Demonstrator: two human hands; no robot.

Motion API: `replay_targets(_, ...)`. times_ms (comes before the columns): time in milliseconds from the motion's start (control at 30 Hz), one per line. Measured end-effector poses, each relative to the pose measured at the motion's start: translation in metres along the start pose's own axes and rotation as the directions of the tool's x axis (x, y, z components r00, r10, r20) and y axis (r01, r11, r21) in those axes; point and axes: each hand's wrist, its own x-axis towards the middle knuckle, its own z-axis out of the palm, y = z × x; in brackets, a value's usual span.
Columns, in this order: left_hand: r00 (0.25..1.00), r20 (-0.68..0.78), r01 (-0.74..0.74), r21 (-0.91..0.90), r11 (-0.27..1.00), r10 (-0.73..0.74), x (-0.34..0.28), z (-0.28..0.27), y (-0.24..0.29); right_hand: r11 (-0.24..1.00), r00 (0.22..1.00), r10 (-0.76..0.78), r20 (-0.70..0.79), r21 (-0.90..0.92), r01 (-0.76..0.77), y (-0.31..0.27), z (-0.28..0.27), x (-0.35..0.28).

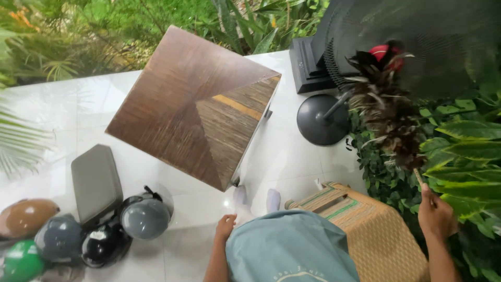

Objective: Dusting a small wooden table with a feather duster and organizing items on it.

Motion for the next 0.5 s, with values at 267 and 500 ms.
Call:
replay_targets(267,0.988,-0.152,-0.083,-0.278,0.957,0.041,-0.023,0.006,0.032,0.996,0.996,-0.082,0.024,0.021,0.081,0.027,0.039,0.026)
replay_targets(500,0.969,-0.239,-0.085,-0.105,0.991,0.058,-0.059,0.038,-0.019,0.981,0.917,-0.157,0.366,0.162,0.103,-0.036,0.130,0.000)
